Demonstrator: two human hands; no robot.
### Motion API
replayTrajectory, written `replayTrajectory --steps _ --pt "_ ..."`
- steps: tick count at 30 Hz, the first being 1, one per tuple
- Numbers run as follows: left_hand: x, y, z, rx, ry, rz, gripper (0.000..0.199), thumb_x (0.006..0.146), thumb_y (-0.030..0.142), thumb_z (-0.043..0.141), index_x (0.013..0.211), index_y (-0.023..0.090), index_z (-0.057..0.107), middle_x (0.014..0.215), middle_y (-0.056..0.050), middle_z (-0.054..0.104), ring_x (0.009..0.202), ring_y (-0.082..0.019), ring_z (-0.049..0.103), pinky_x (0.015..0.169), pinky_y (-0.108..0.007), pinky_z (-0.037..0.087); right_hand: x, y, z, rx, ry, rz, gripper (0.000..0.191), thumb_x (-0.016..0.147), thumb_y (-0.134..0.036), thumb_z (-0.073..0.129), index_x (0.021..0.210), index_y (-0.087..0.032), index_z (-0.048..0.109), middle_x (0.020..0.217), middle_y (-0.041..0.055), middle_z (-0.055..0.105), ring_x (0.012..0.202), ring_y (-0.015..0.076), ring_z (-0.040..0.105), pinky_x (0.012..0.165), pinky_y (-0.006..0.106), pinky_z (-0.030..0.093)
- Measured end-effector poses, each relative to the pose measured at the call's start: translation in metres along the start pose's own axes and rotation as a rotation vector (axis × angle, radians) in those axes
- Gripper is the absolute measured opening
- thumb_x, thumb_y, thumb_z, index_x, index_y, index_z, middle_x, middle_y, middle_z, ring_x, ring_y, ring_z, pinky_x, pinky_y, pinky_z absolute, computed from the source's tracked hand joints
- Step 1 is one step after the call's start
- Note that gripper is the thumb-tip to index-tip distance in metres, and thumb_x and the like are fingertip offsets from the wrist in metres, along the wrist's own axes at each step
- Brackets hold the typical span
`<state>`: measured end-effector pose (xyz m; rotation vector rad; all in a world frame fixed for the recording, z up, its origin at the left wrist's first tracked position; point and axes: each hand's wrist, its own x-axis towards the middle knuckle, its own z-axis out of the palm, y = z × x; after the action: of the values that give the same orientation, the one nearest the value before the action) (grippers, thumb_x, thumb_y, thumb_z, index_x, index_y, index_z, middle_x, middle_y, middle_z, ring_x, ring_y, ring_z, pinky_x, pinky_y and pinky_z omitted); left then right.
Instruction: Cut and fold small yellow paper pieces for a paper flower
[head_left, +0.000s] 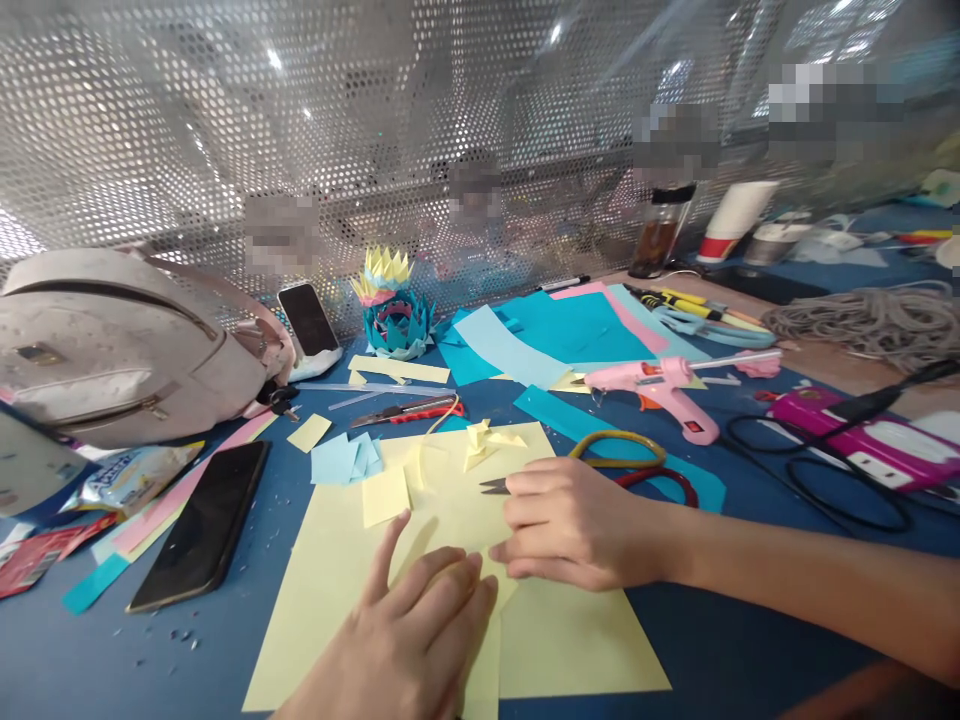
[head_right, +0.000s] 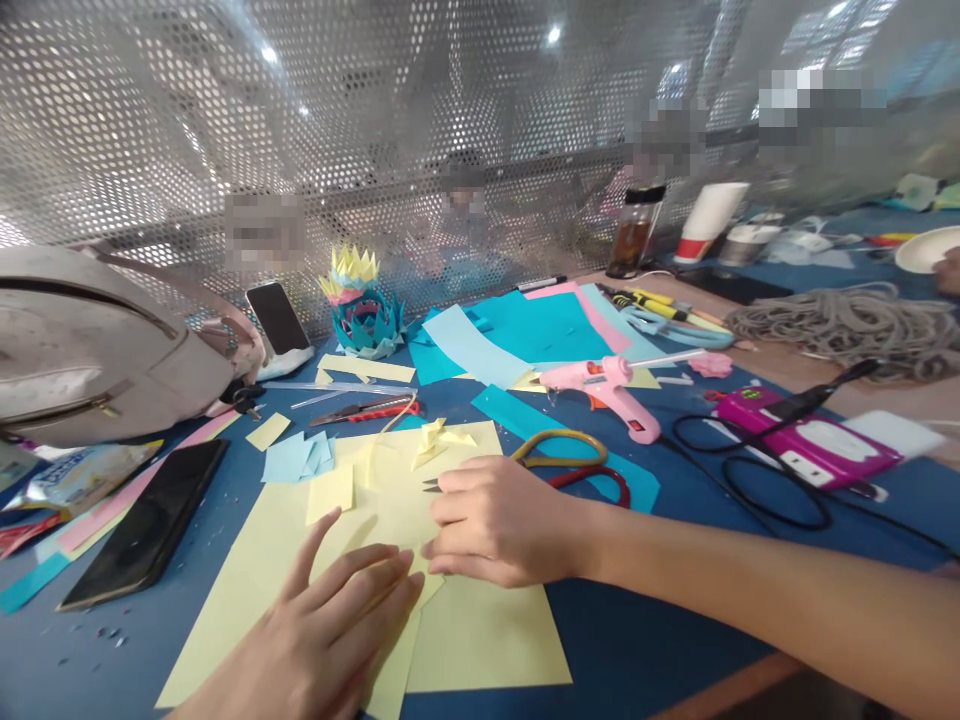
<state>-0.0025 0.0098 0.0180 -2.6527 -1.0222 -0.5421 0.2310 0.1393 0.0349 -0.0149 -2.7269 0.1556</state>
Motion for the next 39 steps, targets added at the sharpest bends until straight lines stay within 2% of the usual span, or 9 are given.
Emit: replayTrajectory --steps 6,16,22,26,28,32,34,36,39 --pt "-0.007 0.004 0.011 -0.037 0.031 -0.038 0.04 0.1 0.011 0.037 0.129 0.015 0.064 0.118 -0.005 0.071 0.12 -0.021 0.06 0.127 -0.054 -0.006 -0.001 -0.004 0.003 -0.01 0.038 0.031 0.045 0.109 -0.037 0.038 0.092 -0.019 0.075 0.071 0.0025 0.06 0.067 0.0183 0.045 0.06 0.033 0.027" --pt "-0.006 0.003 0.008 -0.041 0.019 -0.04 0.039 0.102 0.014 0.034 0.129 0.013 0.063 0.119 -0.007 0.071 0.121 -0.021 0.061 0.127 -0.055 -0.007 0.0 -0.006 0.005 0.029 0.044 0.059 0.039 0.109 -0.03 0.04 0.093 -0.017 0.072 0.071 0.0025 0.06 0.065 0.0165 0.047 0.059 0.031 0.027" --pt "-0.001 -0.001 0.0 -0.004 0.056 -0.02 0.031 0.102 0.015 0.047 0.129 0.013 0.063 0.116 -0.005 0.074 0.118 -0.017 0.066 0.129 -0.049 -0.001 0.002 -0.006 0.013 0.065 0.0 0.062 0.043 0.11 -0.03 0.033 0.087 -0.016 0.067 0.074 0.0035 0.062 0.068 0.0169 0.049 0.062 0.031 0.032" --pt "-0.004 0.0 0.004 -0.034 0.03 0.005 0.026 0.106 0.021 0.045 0.12 0.017 0.067 0.117 -0.006 0.073 0.121 -0.018 0.065 0.128 -0.051 0.001 0.0 -0.005 0.012 0.009 0.066 0.074 0.041 0.109 -0.032 0.037 0.09 -0.016 0.069 0.076 0.0036 0.061 0.069 0.017 0.047 0.062 0.031 0.032" --pt "-0.007 0.002 0.012 -0.065 0.122 -0.048 0.031 0.108 0.023 0.039 0.111 0.02 0.069 0.117 -0.007 0.073 0.122 -0.018 0.064 0.128 -0.054 0.004 -0.001 -0.004 0.01 0.024 0.099 0.07 0.035 0.108 -0.032 0.041 0.094 -0.016 0.069 0.083 0.0045 0.062 0.074 0.017 0.048 0.065 0.03 0.034" --pt "-0.008 0.005 0.025 -0.067 0.188 -0.046 0.03 0.108 0.023 0.04 0.113 0.021 0.07 0.122 -0.006 0.071 0.124 -0.018 0.061 0.128 -0.054 0.01 0.0 -0.002 0.006 0.147 0.055 0.015 0.024 0.105 -0.031 0.051 0.094 -0.016 0.067 0.096 0.0059 0.064 0.081 0.0171 0.05 0.075 0.029 0.039" --pt "-0.006 0.005 0.025 -0.055 0.212 -0.035 0.027 0.107 0.02 0.043 0.112 0.021 0.07 0.117 -0.004 0.072 0.119 -0.017 0.064 0.128 -0.054 0.012 0.001 -0.001 0.005 0.198 -0.007 0.01 0.021 0.104 -0.033 0.054 0.096 -0.017 0.067 0.098 0.0058 0.064 0.084 0.0176 0.05 0.078 0.03 0.039" --pt "-0.004 0.005 0.022 -0.058 0.232 -0.029 0.028 0.107 0.017 0.043 0.111 0.02 0.07 0.103 -0.002 0.073 0.106 -0.014 0.067 0.128 -0.052 0.011 0.001 -0.001 0.005 0.23 -0.055 0.028 0.02 0.103 -0.033 0.054 0.1 -0.018 0.067 0.101 0.0059 0.064 0.086 0.0181 0.05 0.079 0.031 0.039" --pt "0.0 0.003 0.01 -0.063 0.211 -0.013 0.032 0.106 0.012 0.04 0.106 0.018 0.072 0.085 0.002 0.071 0.087 -0.011 0.068 0.13 -0.043 0.012 0.002 -0.001 0.004 0.253 -0.079 0.029 0.021 0.104 -0.032 0.051 0.1 -0.02 0.068 0.103 0.0063 0.062 0.086 0.0184 0.049 0.079 0.032 0.038"
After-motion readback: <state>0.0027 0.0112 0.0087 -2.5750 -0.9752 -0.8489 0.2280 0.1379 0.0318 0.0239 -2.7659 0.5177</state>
